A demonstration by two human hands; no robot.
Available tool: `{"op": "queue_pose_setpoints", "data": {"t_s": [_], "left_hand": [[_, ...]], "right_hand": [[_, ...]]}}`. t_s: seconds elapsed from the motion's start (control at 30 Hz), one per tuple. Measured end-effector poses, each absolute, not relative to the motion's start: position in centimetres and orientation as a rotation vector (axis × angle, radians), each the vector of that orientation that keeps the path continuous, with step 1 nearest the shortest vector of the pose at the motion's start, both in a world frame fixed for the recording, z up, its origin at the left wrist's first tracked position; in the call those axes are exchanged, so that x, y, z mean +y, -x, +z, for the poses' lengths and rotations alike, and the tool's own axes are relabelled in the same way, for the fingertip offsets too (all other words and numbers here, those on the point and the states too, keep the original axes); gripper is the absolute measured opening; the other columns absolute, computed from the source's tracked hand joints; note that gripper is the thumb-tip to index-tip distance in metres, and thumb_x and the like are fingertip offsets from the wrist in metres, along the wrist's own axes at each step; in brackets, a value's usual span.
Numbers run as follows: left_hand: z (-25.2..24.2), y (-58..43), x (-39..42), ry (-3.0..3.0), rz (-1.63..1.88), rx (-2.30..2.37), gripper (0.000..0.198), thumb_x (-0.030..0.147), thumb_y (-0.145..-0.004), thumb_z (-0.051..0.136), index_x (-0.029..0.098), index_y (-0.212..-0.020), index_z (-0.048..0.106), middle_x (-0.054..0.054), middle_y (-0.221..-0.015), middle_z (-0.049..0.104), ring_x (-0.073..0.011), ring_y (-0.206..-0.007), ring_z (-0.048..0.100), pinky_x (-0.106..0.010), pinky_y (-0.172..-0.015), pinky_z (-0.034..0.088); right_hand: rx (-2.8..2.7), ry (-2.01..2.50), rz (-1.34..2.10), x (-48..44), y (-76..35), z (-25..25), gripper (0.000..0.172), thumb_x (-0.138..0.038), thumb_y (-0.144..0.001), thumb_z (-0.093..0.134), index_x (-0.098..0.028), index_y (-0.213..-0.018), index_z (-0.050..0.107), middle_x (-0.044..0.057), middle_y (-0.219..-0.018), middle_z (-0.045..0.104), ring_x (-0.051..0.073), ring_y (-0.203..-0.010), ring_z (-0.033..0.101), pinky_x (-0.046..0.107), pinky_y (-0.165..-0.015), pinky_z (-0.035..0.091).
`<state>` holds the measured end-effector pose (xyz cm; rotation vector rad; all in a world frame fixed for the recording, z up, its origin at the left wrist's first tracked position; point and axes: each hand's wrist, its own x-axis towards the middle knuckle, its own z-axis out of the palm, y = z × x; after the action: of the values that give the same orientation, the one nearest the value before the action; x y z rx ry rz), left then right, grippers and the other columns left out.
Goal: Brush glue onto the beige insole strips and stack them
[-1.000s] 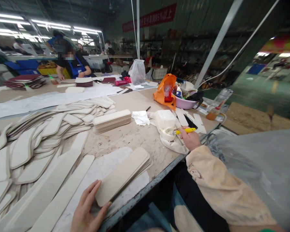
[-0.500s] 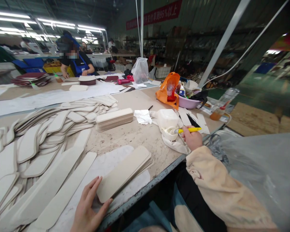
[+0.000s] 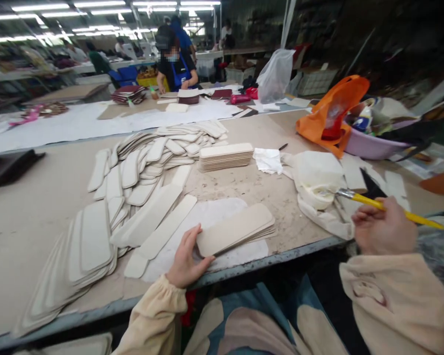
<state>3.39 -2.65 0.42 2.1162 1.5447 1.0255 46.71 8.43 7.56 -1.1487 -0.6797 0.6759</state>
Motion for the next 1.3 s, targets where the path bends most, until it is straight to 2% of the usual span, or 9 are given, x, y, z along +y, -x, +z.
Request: {"op": "queue_pose_setpoints", "data": {"t_s": [0.1,0.23,0.37,0.53,0.73,0.87,1.07,1.3], "left_hand": [[0.5,-3.5,-2.7,-2.07,1.053,1.514,0.089,0.033,-0.073,0.072,0.022,-0.147,0.022,-0.014,-0.131,0.048,-0.0289,-0.124,0.045,-0.051,-0.106,0.038],[0.5,-3.5,-2.7,-2.051,1.073,1.472,0.093,0.032,-0.073,0.072,0.022,-0.148,0.017,-0.013,-0.129,0.048,-0.0283,-0.122,0.047,-0.052,-0.105,0.038],[0.3,-3.5,-2.8,-2.025,1.107,1.458,0.099,0.032,-0.072,0.073,0.024,-0.149,0.012,-0.013,-0.13,0.048,-0.0286,-0.12,0.049,-0.052,-0.103,0.04],[0.2,-3.5,-2.8,-1.962,1.116,1.471,0.101,0.032,-0.071,0.074,0.026,-0.149,0.011,-0.013,-0.132,0.048,-0.0289,-0.121,0.05,-0.052,-0.104,0.04],[0.0,-3.5,-2.8,-1.963,1.098,1.484,0.102,0.031,-0.071,0.073,0.029,-0.15,0.009,-0.012,-0.132,0.049,-0.03,-0.121,0.05,-0.055,-0.103,0.041],[-0.1,-3.4,-2.8,-1.973,1.11,1.479,0.1,0.031,-0.071,0.073,0.027,-0.15,0.011,-0.012,-0.131,0.049,-0.0289,-0.12,0.05,-0.054,-0.104,0.041],[0.0,-3.4,-2.8,-2.014,1.09,1.509,0.094,0.03,-0.075,0.071,0.024,-0.149,0.013,-0.012,-0.128,0.052,-0.0276,-0.119,0.052,-0.051,-0.103,0.041],[-0.3,-3.2,-2.6,-2.039,1.067,1.551,0.092,0.032,-0.075,0.07,0.024,-0.149,0.015,-0.013,-0.127,0.053,-0.0286,-0.118,0.053,-0.052,-0.102,0.042]], "right_hand": [[-0.699,1.048,0.746,5.7,-41.6,7.9,0.006,-0.027,-0.081,0.055,-0.02,-0.079,0.056,-0.004,-0.05,0.05,0.01,-0.042,0.048,0.018,-0.034,0.04],[-1.011,1.065,1.08,1.8,-32.7,7.5,0.019,-0.038,-0.087,0.06,-0.02,-0.089,0.054,-0.003,-0.057,0.059,0.01,-0.044,0.053,0.019,-0.041,0.045],[-1.302,1.03,1.309,-0.2,-26.5,6.2,0.022,-0.041,-0.092,0.052,-0.019,-0.089,0.052,-0.003,-0.06,0.059,0.009,-0.047,0.054,0.019,-0.046,0.046],[-1.416,1.054,1.403,-0.2,-23.6,5.1,0.023,-0.042,-0.093,0.05,-0.019,-0.09,0.051,-0.004,-0.06,0.059,0.008,-0.046,0.053,0.019,-0.047,0.043],[-1.485,1.109,1.384,0.1,-23.0,4.8,0.024,-0.044,-0.093,0.049,-0.02,-0.089,0.052,-0.004,-0.058,0.058,0.009,-0.044,0.051,0.019,-0.044,0.041],[-1.481,1.159,1.307,0.6,-24.0,4.8,0.024,-0.043,-0.093,0.049,-0.02,-0.088,0.052,-0.004,-0.057,0.058,0.009,-0.044,0.052,0.019,-0.046,0.042],[-1.427,1.246,1.124,2.3,-27.7,4.6,0.026,-0.045,-0.092,0.049,-0.02,-0.088,0.052,-0.004,-0.056,0.058,0.011,-0.044,0.053,0.021,-0.046,0.043],[-1.364,1.424,0.864,4.7,-32.5,4.7,0.032,-0.052,-0.089,0.052,-0.02,-0.089,0.054,-0.001,-0.055,0.06,0.015,-0.043,0.054,0.026,-0.045,0.044]]}}
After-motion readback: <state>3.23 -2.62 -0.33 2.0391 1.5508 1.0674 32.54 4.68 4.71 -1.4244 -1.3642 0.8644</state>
